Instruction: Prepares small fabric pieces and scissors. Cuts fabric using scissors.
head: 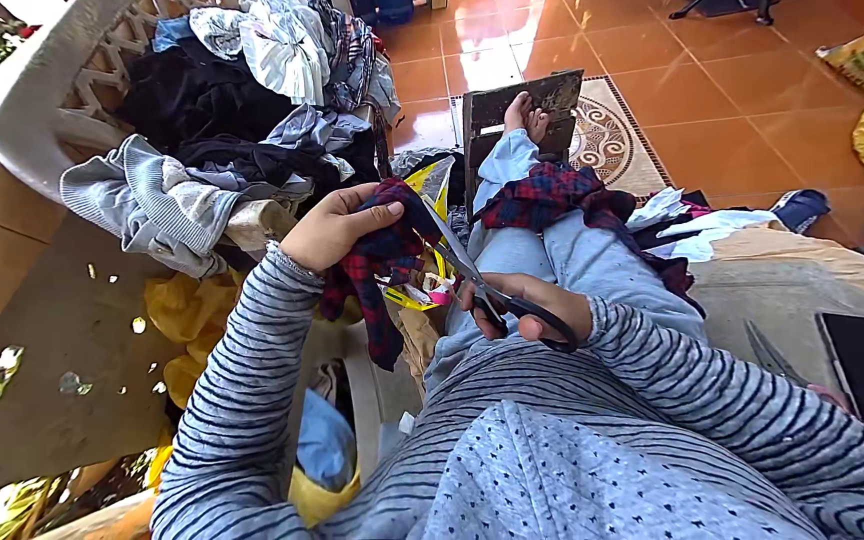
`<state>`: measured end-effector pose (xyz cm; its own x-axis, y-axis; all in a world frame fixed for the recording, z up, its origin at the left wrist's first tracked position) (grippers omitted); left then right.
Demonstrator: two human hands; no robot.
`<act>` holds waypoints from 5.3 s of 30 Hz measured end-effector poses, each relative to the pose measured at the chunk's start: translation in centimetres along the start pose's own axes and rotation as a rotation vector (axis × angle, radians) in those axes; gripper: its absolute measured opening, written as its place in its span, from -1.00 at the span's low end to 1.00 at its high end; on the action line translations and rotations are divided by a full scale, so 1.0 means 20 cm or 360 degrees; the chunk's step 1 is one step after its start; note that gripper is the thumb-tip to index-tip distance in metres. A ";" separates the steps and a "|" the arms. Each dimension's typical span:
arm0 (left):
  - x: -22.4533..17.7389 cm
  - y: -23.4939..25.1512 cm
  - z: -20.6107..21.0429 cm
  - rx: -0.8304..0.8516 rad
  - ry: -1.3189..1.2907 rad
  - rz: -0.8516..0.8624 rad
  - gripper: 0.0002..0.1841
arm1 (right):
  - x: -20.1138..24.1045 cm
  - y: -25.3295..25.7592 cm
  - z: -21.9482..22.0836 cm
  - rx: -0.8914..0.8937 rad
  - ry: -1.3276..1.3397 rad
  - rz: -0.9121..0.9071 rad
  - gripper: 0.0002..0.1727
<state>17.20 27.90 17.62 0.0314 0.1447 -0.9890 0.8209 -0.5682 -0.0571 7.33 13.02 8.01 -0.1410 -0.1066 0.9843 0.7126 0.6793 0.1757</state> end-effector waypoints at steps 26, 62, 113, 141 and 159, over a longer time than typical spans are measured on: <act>0.02 0.05 -0.08 -0.0137 -0.0191 0.0164 -0.77 | -0.08 -0.03 0.02 0.0094 0.0016 0.0093 0.00; -0.06 0.04 -0.08 -0.0392 0.0087 0.0672 -0.89 | -0.07 -0.02 -0.03 -0.0235 0.0200 0.0052 -0.32; 0.03 0.00 -0.08 -0.0715 -0.0413 0.0270 -0.67 | 0.05 0.31 -0.07 -0.0607 -0.0387 0.0163 -0.08; 0.27 0.09 -0.27 -0.1017 -0.0664 0.0046 -0.80 | -0.23 0.35 -0.09 -0.0209 0.0013 0.0236 -0.05; 0.06 0.02 0.27 0.0428 0.0897 0.0457 -0.83 | 0.17 0.34 -0.21 -0.0383 0.0089 -0.0248 -0.22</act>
<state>14.42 23.55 15.66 0.5783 0.3162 -0.7521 0.5679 -0.8178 0.0929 14.55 14.31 12.59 -0.2281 -0.2403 0.9435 0.8290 0.4603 0.3176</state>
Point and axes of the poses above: each hand's wrist, its own y-axis towards the middle knuckle, its own z-axis out of the palm, x = y × z, the point moved 10 cm from there along y, towards the middle knuckle, and after that the axes turned 3 degrees about -x, right-handed, at the moved point
